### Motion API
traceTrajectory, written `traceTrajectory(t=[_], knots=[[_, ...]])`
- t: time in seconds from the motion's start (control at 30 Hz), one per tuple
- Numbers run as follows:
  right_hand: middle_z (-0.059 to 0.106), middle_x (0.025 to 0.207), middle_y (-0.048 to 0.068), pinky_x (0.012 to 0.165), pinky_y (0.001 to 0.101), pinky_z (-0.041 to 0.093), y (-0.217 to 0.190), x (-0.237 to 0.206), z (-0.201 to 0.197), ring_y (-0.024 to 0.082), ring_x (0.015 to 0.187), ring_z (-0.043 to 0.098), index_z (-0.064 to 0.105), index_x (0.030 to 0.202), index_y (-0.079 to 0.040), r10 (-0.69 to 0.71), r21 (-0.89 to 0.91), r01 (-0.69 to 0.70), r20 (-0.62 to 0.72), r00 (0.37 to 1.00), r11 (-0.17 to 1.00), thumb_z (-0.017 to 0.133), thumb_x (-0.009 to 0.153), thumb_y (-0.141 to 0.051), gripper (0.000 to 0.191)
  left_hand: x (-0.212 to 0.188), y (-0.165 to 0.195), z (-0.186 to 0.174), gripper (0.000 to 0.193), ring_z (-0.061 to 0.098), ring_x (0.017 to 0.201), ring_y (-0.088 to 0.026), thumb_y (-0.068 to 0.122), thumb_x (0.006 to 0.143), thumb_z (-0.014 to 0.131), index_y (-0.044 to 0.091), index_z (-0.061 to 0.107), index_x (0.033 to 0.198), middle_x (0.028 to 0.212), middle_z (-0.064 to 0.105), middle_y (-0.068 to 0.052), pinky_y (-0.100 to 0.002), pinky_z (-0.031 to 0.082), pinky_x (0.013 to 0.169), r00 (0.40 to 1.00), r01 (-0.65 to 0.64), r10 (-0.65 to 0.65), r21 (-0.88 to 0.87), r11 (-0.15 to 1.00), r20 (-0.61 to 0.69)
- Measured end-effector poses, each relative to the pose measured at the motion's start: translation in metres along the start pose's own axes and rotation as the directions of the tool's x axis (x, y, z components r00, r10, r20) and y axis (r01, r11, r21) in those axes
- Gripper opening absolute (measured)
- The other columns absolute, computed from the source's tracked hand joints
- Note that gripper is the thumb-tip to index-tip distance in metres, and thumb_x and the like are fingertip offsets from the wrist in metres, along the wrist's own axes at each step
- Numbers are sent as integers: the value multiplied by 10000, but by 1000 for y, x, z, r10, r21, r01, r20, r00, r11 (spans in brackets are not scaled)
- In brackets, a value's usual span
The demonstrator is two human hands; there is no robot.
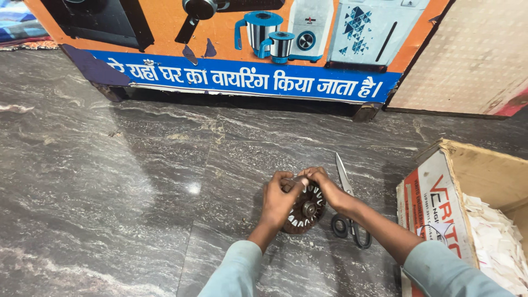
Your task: The person inserts small white paper pieces into the slots of a circular metal component and trims the excess with scissors. They repeat this process for multiple slots, occasionally flipping the component to access different sides.
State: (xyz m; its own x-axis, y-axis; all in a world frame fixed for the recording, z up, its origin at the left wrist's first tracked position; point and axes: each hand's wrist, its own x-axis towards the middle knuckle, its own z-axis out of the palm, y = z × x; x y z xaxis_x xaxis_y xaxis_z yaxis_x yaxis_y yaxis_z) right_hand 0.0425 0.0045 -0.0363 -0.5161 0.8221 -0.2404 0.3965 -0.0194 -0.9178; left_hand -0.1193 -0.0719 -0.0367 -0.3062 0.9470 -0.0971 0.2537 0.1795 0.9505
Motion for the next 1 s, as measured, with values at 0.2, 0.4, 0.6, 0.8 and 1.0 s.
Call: traceTrajectory(t=[0.2, 0.4, 0.6, 0.8, 1.0], knots=[[636, 1225, 187, 1066, 478, 479, 12, -19, -33, 331, 1185, 615, 678, 1148, -41, 54, -341, -206, -408, 912, 917, 502, 953, -469, 502, -13, 10, 18, 432, 703, 985, -342, 326, 824, 802, 13, 636, 1071, 1003, 715, -168, -441, 539, 900, 986, -101, 115, 122, 987, -118], [765, 857, 182, 640, 377, 620, 36, -54, -69, 254, 726, 750, 729, 1013, 22, 554, -624, -588, -282, 783, 515, 692, 917, -471, 504, -21, 10, 6, 516, 533, 1242, -307, 352, 903, 699, 14, 495, 1234, 1268, 546, -195, -435, 441, 1077, 999, 19, -31, 297, 955, 37], [714, 646, 147, 398, 302, 535, 29, -67, -64, 184, 462, 666, 727, 807, 73, 633, -540, -642, -237, 737, 545, 751, 893, -427, 508, -29, 13, 4, 480, 474, 1280, -374, 370, 985, 599, -26, 491, 1234, 1297, 522, -236, -500, 390, 1113, 996, -78, 62, 357, 931, 57], [665, 697, 98, 397, 299, 475, 15, -62, -41, 173, 468, 623, 635, 1048, 115, 648, -537, -663, -255, 717, 522, 789, 887, -460, 617, -27, 12, 7, 465, 470, 1272, -383, 354, 1009, 563, -48, 477, 1227, 1275, 522, -251, -509, 375, 1101, 993, -110, 89, 383, 917, 72], [724, 845, 223, 503, 278, 563, 34, -69, -28, 224, 586, 699, 343, 1388, 195, 475, -705, -469, -209, 855, 533, 781, 898, -477, 939, -25, 9, 15, 402, 521, 1213, -392, 316, 1013, 570, -56, 517, 1155, 1208, 566, -258, -510, 407, 1056, 980, -198, 194, 379, 904, 50]])
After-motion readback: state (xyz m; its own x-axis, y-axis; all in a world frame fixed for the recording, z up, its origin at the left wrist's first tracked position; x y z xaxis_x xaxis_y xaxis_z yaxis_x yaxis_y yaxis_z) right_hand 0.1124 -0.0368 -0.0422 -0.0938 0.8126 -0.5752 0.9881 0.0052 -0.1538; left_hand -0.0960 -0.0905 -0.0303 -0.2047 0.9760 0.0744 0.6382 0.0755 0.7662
